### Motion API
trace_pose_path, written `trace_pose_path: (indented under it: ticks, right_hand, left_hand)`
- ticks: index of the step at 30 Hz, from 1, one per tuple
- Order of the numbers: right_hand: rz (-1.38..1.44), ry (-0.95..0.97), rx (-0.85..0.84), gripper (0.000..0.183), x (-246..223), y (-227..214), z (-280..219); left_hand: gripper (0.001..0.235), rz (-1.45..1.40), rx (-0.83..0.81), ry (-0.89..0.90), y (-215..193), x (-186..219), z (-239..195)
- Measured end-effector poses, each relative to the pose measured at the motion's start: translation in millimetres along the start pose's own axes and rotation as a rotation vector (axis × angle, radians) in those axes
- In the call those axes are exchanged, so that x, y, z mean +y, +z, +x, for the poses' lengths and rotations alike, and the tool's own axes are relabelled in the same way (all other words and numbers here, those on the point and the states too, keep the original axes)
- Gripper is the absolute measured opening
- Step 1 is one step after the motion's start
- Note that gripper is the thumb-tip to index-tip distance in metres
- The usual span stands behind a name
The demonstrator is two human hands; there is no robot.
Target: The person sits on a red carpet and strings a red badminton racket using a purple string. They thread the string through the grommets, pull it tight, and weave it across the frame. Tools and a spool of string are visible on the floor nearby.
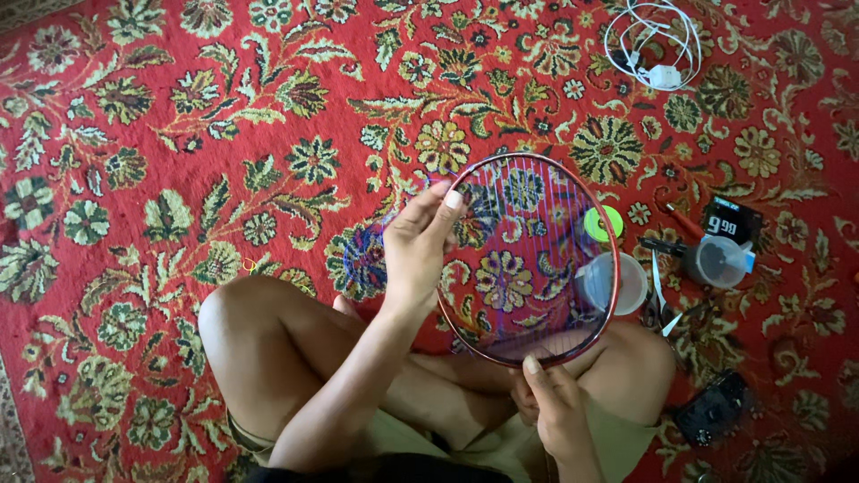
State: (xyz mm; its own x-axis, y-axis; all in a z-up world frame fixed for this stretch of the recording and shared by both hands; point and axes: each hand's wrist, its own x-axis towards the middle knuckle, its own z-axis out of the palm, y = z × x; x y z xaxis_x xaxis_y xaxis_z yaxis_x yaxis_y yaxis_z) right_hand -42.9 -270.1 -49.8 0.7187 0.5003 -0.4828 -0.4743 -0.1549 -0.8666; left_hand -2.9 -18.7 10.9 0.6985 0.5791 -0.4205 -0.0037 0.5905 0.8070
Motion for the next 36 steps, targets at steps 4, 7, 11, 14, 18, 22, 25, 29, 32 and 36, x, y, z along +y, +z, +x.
trace_pose_path:
  ticks: [4, 7, 11, 14, 18, 22, 25, 29, 32, 36]
  right_hand:
    - [0.084, -0.071, -0.028, 0.056, 9.1, -3.5, 4.1]
    - [0.116, -0.048, -0.026, 0.057, 4.4, -5.6, 4.4]
    - [0.072, -0.046, 0.001, 0.057, -1.8, -8.5, 4.0]
    - [0.022, -0.120, -0.010, 0.055, -4.4, -6.4, 3.4]
    - [0.094, 0.006, -0.005, 0.056, 6.4, -12.9, 4.1]
    - [0.072, -0.016, 0.011, 0.058, 5.0, -11.8, 3.6]
    - [0.055, -0.024, 0.005, 0.059, 4.1, -11.7, 3.7]
    - [0.060, -0.020, -0.011, 0.058, 7.8, -12.5, 3.8]
    - [0.062, -0.060, -0.015, 0.055, 5.7, -11.9, 4.4]
    - [0.044, -0.037, -0.020, 0.057, -1.0, -7.0, 2.1]
  left_hand:
    - [0.021, -0.097, 0.100, 0.125, -6.3, -11.8, 10.8]
    - [0.014, -0.285, 0.050, 0.123, -21.7, -0.3, 15.8]
    - [0.034, -0.539, -0.051, 0.188, -22.6, 21.0, 3.2]
    - [0.020, -0.356, -0.119, 0.254, -37.9, -3.1, 20.4]
    - [0.030, -0.165, -0.066, 0.175, -26.0, -2.7, 21.9]
    - [0.026, -0.039, -0.003, 0.158, -15.5, -3.3, 22.1]
    - [0.018, -0.005, 0.001, 0.214, -11.2, 0.4, 21.5]
    - [0.018, 0.126, -0.047, 0.283, -11.7, -1.7, 21.9]
    - [0.014, 0.173, -0.043, 0.275, -11.5, -1.5, 20.3]
    - [0.025, 0.154, -0.081, 0.100, -8.0, 13.4, 10.1]
